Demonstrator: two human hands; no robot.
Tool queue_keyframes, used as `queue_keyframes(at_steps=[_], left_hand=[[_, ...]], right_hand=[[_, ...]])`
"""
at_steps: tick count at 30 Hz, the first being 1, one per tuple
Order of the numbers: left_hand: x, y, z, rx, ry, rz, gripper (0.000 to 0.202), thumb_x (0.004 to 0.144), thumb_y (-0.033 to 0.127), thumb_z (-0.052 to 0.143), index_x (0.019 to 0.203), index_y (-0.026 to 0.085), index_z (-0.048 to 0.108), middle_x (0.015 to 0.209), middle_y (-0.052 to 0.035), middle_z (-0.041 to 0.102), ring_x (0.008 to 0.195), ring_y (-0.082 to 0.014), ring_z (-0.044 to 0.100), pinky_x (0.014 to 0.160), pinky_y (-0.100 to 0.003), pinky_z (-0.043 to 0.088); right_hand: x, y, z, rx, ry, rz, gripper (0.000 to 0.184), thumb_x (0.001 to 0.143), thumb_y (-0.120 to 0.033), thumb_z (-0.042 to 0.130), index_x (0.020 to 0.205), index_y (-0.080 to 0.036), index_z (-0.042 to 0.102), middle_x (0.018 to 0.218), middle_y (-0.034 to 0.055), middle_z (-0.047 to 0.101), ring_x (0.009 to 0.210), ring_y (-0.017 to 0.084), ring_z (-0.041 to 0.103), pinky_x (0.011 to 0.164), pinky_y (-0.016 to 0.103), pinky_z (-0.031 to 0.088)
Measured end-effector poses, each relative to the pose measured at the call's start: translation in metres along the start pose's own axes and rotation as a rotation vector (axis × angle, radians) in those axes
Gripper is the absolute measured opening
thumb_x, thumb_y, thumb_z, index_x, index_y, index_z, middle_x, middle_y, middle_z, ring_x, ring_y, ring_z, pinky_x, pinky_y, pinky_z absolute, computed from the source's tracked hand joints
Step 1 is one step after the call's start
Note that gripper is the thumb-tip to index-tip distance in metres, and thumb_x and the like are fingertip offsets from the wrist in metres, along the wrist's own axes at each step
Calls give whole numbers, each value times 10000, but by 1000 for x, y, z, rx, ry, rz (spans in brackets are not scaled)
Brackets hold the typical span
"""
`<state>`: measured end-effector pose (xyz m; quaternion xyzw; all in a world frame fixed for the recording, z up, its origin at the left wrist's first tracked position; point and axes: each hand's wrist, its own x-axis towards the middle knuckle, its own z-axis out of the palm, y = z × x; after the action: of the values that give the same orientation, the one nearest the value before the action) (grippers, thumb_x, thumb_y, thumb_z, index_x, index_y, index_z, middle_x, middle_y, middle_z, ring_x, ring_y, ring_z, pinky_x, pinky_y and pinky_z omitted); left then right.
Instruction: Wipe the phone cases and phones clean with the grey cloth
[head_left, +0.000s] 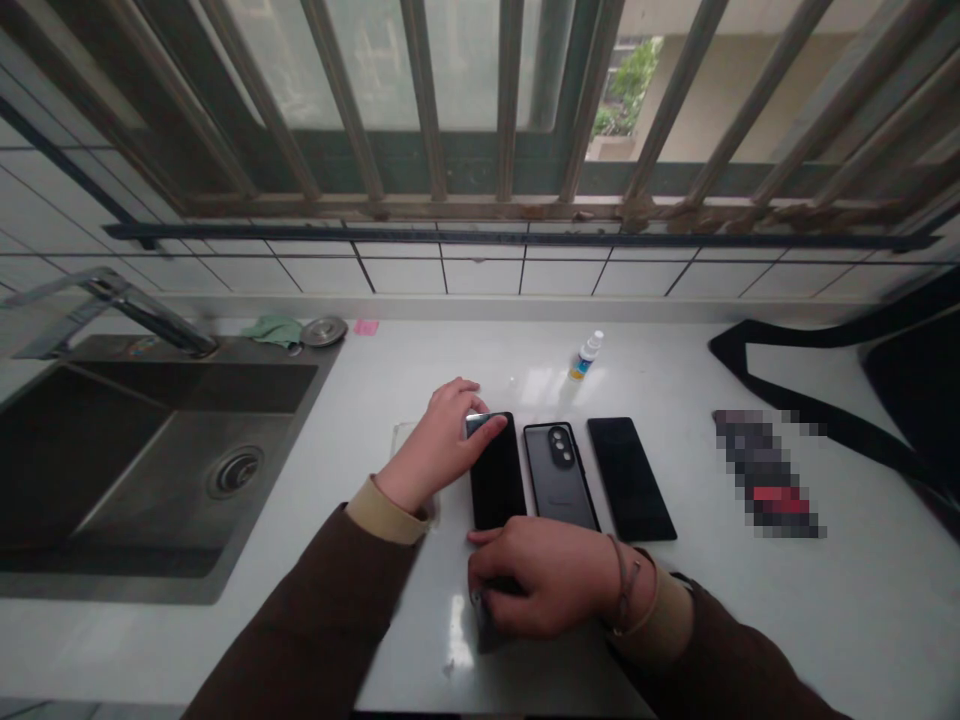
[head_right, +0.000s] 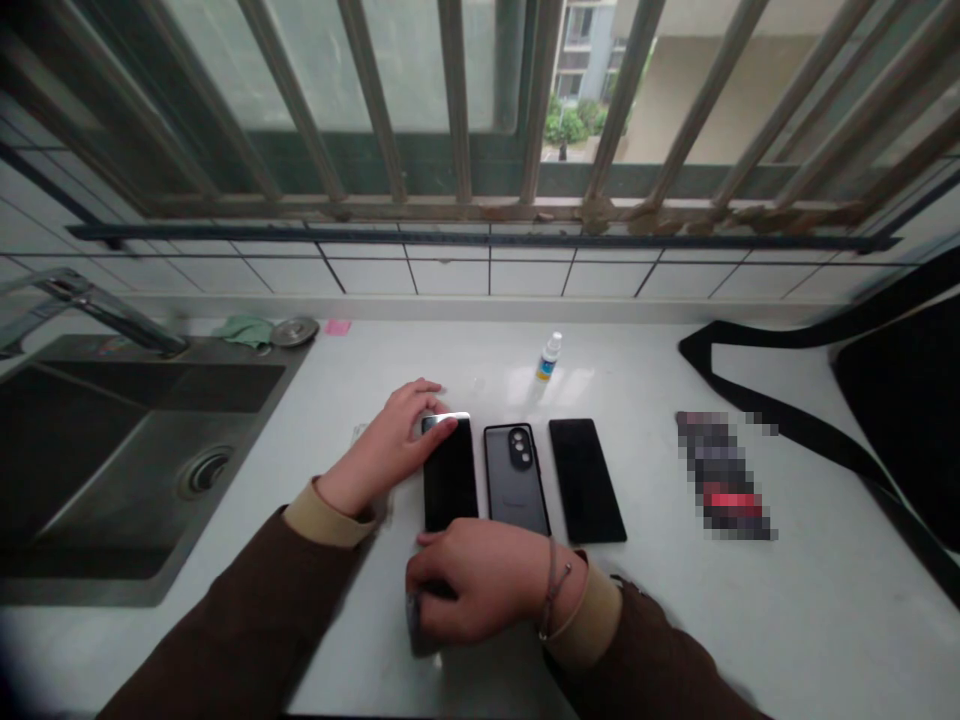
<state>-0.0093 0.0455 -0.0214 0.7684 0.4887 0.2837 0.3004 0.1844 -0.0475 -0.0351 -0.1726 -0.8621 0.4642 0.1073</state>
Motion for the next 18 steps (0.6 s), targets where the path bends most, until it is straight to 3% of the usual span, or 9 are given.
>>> queue_keyframes(at_steps=[2,6,9,11,14,16,18], left_hand=[[-6,6,-10,-251,-27,-33,295,951,487,774,946,230,627,1476,-161,648,1435,-332,555,1270,-544,355],[-24,16,-13,-934,-288,-114,430,871,473,878,994,246,534,1516,-189,666,1342,-333,660,1087,-453,514],[-37,20,-1,-1175,-444,-173,586,777,410,974,1096,266,505,1451,-219,709,1082,-296,761,848,-350,558],[-41,22,7,-1202,-507,-190,667,761,346,992,1230,286,523,1379,-207,746,1021,-280,772,795,-319,548],[-43,27,15,-1207,-466,-215,853,756,268,996,1457,304,511,1221,-144,780,1086,-297,769,904,-371,571],[-42,30,17,-1277,-341,-268,873,760,266,998,1491,290,522,1136,-99,770,1086,-296,769,995,-436,577],[-39,33,17,-1371,-160,-359,763,808,382,970,1445,259,567,1093,-79,755,1024,-279,776,1030,-490,592]], right_hand=[[0,0,0,18,-6,-12,82,921,-219,632,847,-226,668,683,-44,610,709,173,678,1225,429,460],[-1,0,0,53,20,-35,84,930,-228,633,862,-217,681,701,-40,612,701,164,641,1206,431,465],[-3,-1,0,49,25,9,88,919,-229,650,850,-207,699,714,-28,620,686,158,589,970,357,565],[-3,-1,0,41,6,53,76,907,-228,666,884,-195,731,764,-8,652,693,155,570,755,285,530],[-3,-2,-2,56,5,69,78,895,-219,686,905,-182,754,805,6,668,715,154,568,677,265,467],[-4,-4,-4,153,6,48,72,898,-190,677,901,-178,748,804,2,672,735,152,594,714,268,488],[-5,-6,-6,347,-9,40,82,927,-185,664,927,-174,745,818,-1,691,747,140,628,748,262,513]])
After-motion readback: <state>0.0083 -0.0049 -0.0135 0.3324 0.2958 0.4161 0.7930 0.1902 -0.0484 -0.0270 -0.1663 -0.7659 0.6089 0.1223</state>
